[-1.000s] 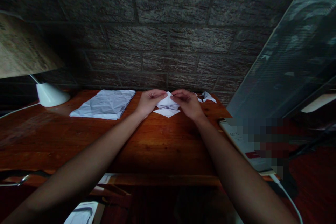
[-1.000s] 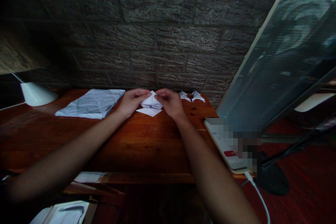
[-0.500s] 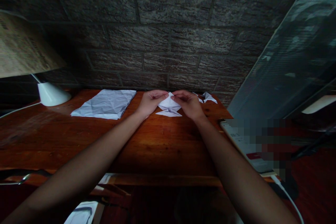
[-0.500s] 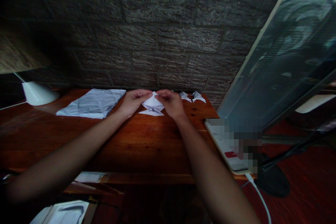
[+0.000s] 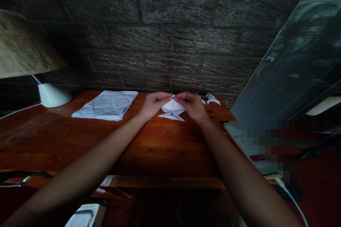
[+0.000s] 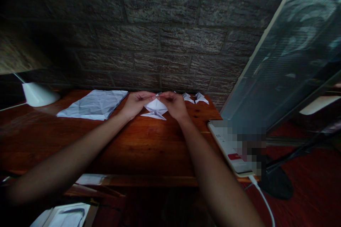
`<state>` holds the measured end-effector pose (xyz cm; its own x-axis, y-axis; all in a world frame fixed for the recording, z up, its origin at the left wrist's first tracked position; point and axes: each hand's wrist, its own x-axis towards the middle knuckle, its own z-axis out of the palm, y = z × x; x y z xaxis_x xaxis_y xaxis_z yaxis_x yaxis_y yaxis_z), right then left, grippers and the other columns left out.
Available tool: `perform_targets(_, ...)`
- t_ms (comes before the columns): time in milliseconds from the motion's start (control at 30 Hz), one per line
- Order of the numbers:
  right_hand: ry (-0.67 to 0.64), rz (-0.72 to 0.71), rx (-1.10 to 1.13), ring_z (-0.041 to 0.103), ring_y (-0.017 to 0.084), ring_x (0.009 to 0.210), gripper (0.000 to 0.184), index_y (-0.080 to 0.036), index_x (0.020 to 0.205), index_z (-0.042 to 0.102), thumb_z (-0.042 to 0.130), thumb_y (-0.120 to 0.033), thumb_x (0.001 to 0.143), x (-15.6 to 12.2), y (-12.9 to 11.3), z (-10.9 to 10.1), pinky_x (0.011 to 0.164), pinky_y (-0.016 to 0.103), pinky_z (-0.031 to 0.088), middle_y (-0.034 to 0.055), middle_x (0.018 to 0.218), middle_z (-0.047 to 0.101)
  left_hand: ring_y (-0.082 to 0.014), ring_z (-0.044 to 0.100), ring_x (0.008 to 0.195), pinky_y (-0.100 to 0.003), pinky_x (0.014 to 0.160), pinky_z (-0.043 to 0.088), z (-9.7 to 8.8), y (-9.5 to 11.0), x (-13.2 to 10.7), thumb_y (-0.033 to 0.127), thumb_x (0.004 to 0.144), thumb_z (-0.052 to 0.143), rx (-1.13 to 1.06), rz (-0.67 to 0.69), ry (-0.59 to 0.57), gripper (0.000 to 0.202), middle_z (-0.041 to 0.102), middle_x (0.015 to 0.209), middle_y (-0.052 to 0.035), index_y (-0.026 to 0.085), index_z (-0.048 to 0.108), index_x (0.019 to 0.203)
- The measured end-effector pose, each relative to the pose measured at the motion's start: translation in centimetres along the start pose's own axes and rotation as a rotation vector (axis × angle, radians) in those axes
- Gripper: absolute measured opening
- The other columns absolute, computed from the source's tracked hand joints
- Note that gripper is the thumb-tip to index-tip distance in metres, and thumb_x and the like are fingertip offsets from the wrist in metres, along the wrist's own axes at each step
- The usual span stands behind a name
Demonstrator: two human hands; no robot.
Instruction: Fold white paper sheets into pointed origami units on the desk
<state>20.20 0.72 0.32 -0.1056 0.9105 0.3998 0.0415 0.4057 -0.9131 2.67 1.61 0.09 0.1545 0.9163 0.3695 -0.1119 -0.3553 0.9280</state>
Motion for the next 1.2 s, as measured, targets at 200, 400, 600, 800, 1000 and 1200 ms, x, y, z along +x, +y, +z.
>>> perform_targets(200,-0.048,-0.042,-0.069,0.062,0.017,0.075,0.03,-0.019,0.084,0.071,0.074,-0.047,0.075,0.06,0.07,-0.2,0.069,0.03,0.049,0.0043,0.084,0.072,-0.0185,0.069,0.078,-0.033,0.076,0.052,0.06,0.05,-0.16,0.043,0.065,0.082,0.041,0.024,-0.032,0.033,0.078,0.089,-0.0073,0.017,0.077,0.085)
perform_targets(400,-0.072,-0.062,-0.125,0.062,0.018,0.076,0.036,-0.019,0.083,0.07,0.071,-0.054,0.075,0.02,0.12,-0.13,0.067,0.03,0.048,0.0049,0.082,0.071,-0.019,0.069,0.079,-0.033,0.076,0.053,0.01,-0.03,-0.26,0.044,0.068,0.08,0.091,0.088,-0.052,0.031,0.078,0.089,-0.007,0.018,0.077,0.084)
perform_targets(600,-0.019,-0.013,-0.021,0.063,0.017,0.076,0.033,-0.019,0.082,0.071,0.076,-0.049,0.071,0.07,0.21,0.05,0.07,0.03,0.049,0.0048,0.085,0.073,-0.0188,0.069,0.079,-0.033,0.078,0.053,0.24,0.09,-0.3,0.042,0.069,0.08,0.112,0.109,-0.031,0.028,0.078,0.088,-0.0065,0.018,0.078,0.083)
perform_targets(800,0.039,0.067,0.138,0.063,0.015,0.071,0.045,-0.02,0.098,0.072,0.085,-0.041,0.06,0.02,-0.24,-0.01,0.071,0.03,0.049,0.0007,0.079,0.074,-0.0174,0.068,0.078,-0.032,0.077,0.052,0.25,-0.09,-0.16,0.039,0.069,0.081,0.04,0.098,-0.05,0.027,0.078,0.089,-0.0062,0.018,0.078,0.085)
perform_targets(1000,-0.057,0.14,0.173,0.063,0.014,0.074,0.034,-0.019,0.087,0.077,0.084,-0.038,0.06,-0.05,-0.61,-0.41,0.074,0.03,0.048,0.0022,0.086,0.076,-0.0165,0.068,0.076,-0.032,0.077,0.051,0.07,-0.21,-0.05,0.035,0.067,0.082,0.012,0.062,-0.083,0.025,0.078,0.087,-0.0053,0.017,0.077,0.084)
perform_targets(1200,-0.088,0.136,0.122,0.06,0.013,0.07,0.026,-0.02,0.085,0.077,0.081,-0.036,0.064,-0.17,-0.71,-0.58,0.071,0.029,0.045,0.0007,0.083,0.074,-0.0158,0.067,0.074,-0.03,0.074,0.05,0.24,-0.05,-0.05,0.035,0.066,0.082,0.006,0.043,-0.098,0.024,0.076,0.082,-0.004,0.016,0.074,0.08)
